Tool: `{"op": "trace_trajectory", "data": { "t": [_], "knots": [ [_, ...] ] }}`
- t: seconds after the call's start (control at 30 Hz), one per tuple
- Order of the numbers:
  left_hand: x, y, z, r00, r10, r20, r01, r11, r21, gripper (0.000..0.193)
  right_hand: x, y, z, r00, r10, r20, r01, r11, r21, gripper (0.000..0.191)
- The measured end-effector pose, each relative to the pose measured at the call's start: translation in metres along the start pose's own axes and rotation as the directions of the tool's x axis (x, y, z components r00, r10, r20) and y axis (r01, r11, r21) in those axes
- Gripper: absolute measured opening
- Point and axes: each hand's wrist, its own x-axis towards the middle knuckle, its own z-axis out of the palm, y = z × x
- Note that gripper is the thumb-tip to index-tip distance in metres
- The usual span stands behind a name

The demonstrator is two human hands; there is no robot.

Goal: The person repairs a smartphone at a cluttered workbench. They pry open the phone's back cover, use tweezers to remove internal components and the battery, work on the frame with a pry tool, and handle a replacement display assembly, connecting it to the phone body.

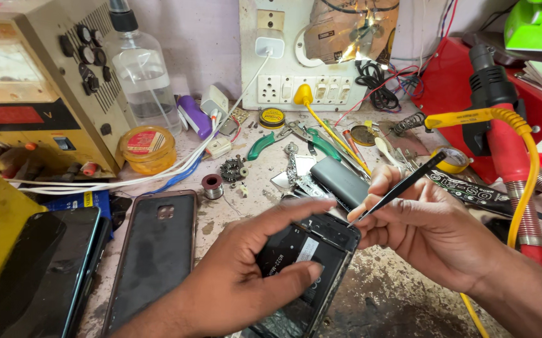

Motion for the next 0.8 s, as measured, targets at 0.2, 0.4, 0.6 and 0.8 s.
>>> {"op": "trace_trajectory", "data": {
  "t": [0.2, 0.4, 0.6, 0.8],
  "knots": [
    [0.002, 0.004, -0.003, 0.993, 0.117, 0.018, -0.118, 0.983, 0.138, 0.053, 0.001, 0.005, 0.0, 0.998, 0.045, 0.039, -0.047, 0.998, 0.043, 0.021],
    [0.005, 0.003, -0.004, 0.994, 0.11, -0.013, -0.101, 0.943, 0.316, 0.045, 0.003, 0.009, -0.002, 0.997, 0.06, 0.045, -0.063, 0.995, 0.073, 0.029],
    [0.008, 0.003, -0.007, 0.992, 0.12, 0.024, -0.123, 0.958, 0.259, 0.042, 0.003, 0.011, 0.002, 0.994, 0.075, 0.078, -0.08, 0.995, 0.063, 0.028],
    [0.005, 0.003, -0.008, 0.996, 0.093, 0.01, -0.093, 0.977, 0.19, 0.04, -0.003, 0.005, 0.009, 0.978, -0.081, 0.193, 0.079, 0.997, 0.019, 0.021]
  ]
}}
